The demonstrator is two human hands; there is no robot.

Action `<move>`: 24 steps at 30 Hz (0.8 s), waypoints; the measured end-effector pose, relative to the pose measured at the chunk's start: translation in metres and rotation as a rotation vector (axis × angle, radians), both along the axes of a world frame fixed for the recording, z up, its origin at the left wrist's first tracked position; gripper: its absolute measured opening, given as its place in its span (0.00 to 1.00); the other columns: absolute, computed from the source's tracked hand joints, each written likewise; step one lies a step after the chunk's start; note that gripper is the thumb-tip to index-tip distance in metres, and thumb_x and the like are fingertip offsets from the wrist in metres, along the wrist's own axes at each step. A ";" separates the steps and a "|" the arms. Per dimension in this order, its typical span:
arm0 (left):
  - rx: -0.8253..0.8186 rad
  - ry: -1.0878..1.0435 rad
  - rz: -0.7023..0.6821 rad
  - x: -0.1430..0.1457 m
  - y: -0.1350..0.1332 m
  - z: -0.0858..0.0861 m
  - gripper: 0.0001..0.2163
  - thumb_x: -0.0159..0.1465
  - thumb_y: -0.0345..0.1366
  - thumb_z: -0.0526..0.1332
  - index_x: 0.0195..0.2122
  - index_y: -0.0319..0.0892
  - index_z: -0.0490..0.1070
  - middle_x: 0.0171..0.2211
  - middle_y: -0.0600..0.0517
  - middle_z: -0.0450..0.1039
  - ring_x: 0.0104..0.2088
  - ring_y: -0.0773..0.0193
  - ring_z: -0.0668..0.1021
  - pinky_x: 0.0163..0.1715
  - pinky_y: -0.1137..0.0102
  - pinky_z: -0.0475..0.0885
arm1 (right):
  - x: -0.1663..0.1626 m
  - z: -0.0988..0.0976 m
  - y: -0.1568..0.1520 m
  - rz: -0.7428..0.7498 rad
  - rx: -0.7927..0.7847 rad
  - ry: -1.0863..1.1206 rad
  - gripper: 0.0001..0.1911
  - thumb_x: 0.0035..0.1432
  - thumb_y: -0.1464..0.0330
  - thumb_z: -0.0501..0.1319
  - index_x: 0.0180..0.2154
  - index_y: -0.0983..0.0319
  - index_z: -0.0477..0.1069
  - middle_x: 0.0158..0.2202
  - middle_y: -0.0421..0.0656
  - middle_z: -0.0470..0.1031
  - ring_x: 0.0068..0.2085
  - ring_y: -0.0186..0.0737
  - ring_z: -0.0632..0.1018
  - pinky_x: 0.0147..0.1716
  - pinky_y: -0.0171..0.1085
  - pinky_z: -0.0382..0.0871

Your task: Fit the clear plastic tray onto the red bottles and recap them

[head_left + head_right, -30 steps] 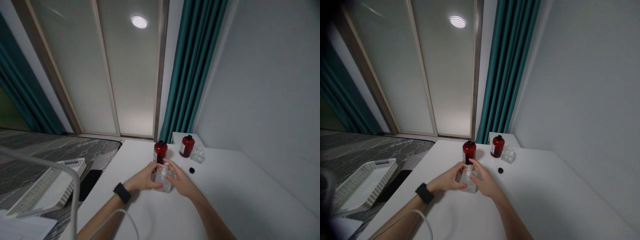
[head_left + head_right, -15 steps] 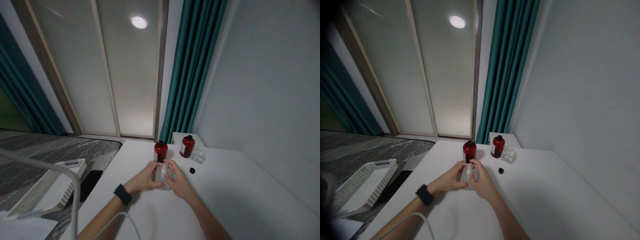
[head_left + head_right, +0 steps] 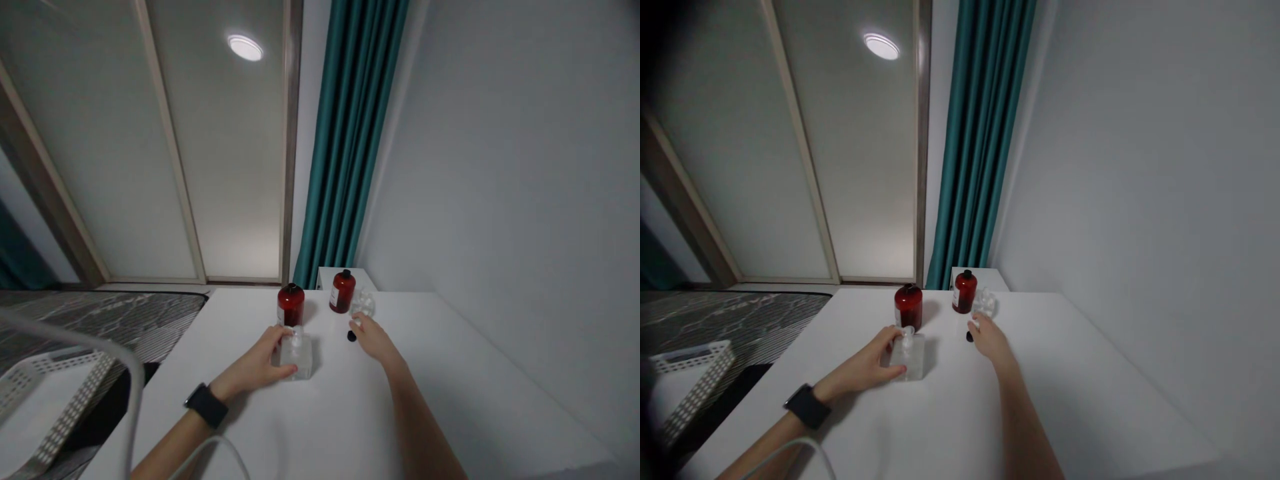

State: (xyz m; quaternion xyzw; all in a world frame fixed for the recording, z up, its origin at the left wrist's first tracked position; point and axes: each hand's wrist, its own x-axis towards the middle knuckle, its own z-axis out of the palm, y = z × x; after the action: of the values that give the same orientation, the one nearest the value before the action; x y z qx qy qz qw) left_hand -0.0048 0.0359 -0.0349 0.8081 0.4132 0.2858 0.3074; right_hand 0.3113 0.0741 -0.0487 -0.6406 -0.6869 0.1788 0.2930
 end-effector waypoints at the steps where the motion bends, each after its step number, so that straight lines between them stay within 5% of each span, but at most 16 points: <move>1: 0.003 0.001 -0.004 0.000 0.000 -0.001 0.23 0.55 0.35 0.67 0.52 0.41 0.66 0.47 0.46 0.68 0.44 0.54 0.72 0.45 0.62 0.69 | 0.000 -0.002 0.000 -0.003 -0.029 -0.012 0.14 0.60 0.63 0.60 0.46 0.62 0.72 0.41 0.50 0.77 0.42 0.50 0.78 0.43 0.43 0.67; 4: 0.013 0.001 -0.008 -0.001 0.002 -0.002 0.23 0.55 0.36 0.67 0.52 0.42 0.66 0.46 0.47 0.69 0.43 0.54 0.72 0.44 0.62 0.69 | -0.003 -0.006 -0.002 0.018 -0.068 -0.023 0.14 0.50 0.67 0.68 0.41 0.61 0.72 0.35 0.44 0.76 0.38 0.46 0.77 0.39 0.39 0.65; 8: -0.004 0.004 -0.007 0.000 0.003 -0.002 0.23 0.57 0.37 0.66 0.53 0.41 0.65 0.46 0.46 0.68 0.43 0.54 0.72 0.45 0.61 0.69 | -0.010 -0.003 -0.002 0.065 -0.032 0.051 0.08 0.48 0.75 0.64 0.31 0.59 0.69 0.29 0.38 0.71 0.33 0.40 0.74 0.36 0.37 0.63; 14: -0.042 0.036 -0.086 -0.011 0.002 0.007 0.28 0.59 0.46 0.67 0.58 0.43 0.63 0.51 0.44 0.68 0.46 0.53 0.72 0.48 0.59 0.70 | -0.040 0.008 -0.004 0.179 0.076 0.345 0.08 0.59 0.69 0.53 0.42 0.58 0.65 0.28 0.35 0.66 0.29 0.37 0.71 0.29 0.34 0.65; 18: -0.087 -0.035 -0.156 -0.028 0.004 0.024 0.22 0.70 0.52 0.52 0.57 0.43 0.66 0.51 0.45 0.72 0.48 0.54 0.75 0.49 0.60 0.71 | -0.057 0.010 -0.007 0.221 0.126 0.468 0.10 0.61 0.66 0.50 0.42 0.58 0.67 0.26 0.35 0.64 0.27 0.37 0.70 0.27 0.34 0.65; 21: -0.047 -0.089 0.020 -0.032 0.011 0.043 0.18 0.70 0.51 0.51 0.48 0.43 0.70 0.44 0.47 0.75 0.46 0.55 0.76 0.47 0.61 0.72 | -0.066 0.011 -0.002 0.210 0.171 0.509 0.07 0.59 0.63 0.54 0.36 0.58 0.65 0.27 0.36 0.65 0.28 0.37 0.70 0.28 0.35 0.65; 24: 0.076 -0.128 0.230 -0.028 0.027 0.062 0.18 0.68 0.48 0.56 0.52 0.43 0.66 0.45 0.46 0.74 0.47 0.54 0.77 0.46 0.60 0.73 | -0.075 0.020 0.010 0.191 0.216 0.512 0.08 0.57 0.60 0.58 0.34 0.58 0.65 0.29 0.38 0.68 0.29 0.38 0.71 0.29 0.36 0.65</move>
State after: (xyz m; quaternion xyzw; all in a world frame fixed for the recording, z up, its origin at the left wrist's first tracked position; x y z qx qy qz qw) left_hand -0.0326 0.0632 0.0272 0.7467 0.4716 0.3854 0.2673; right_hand 0.2367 0.0844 -0.0285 -0.4721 -0.6629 0.2872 0.5052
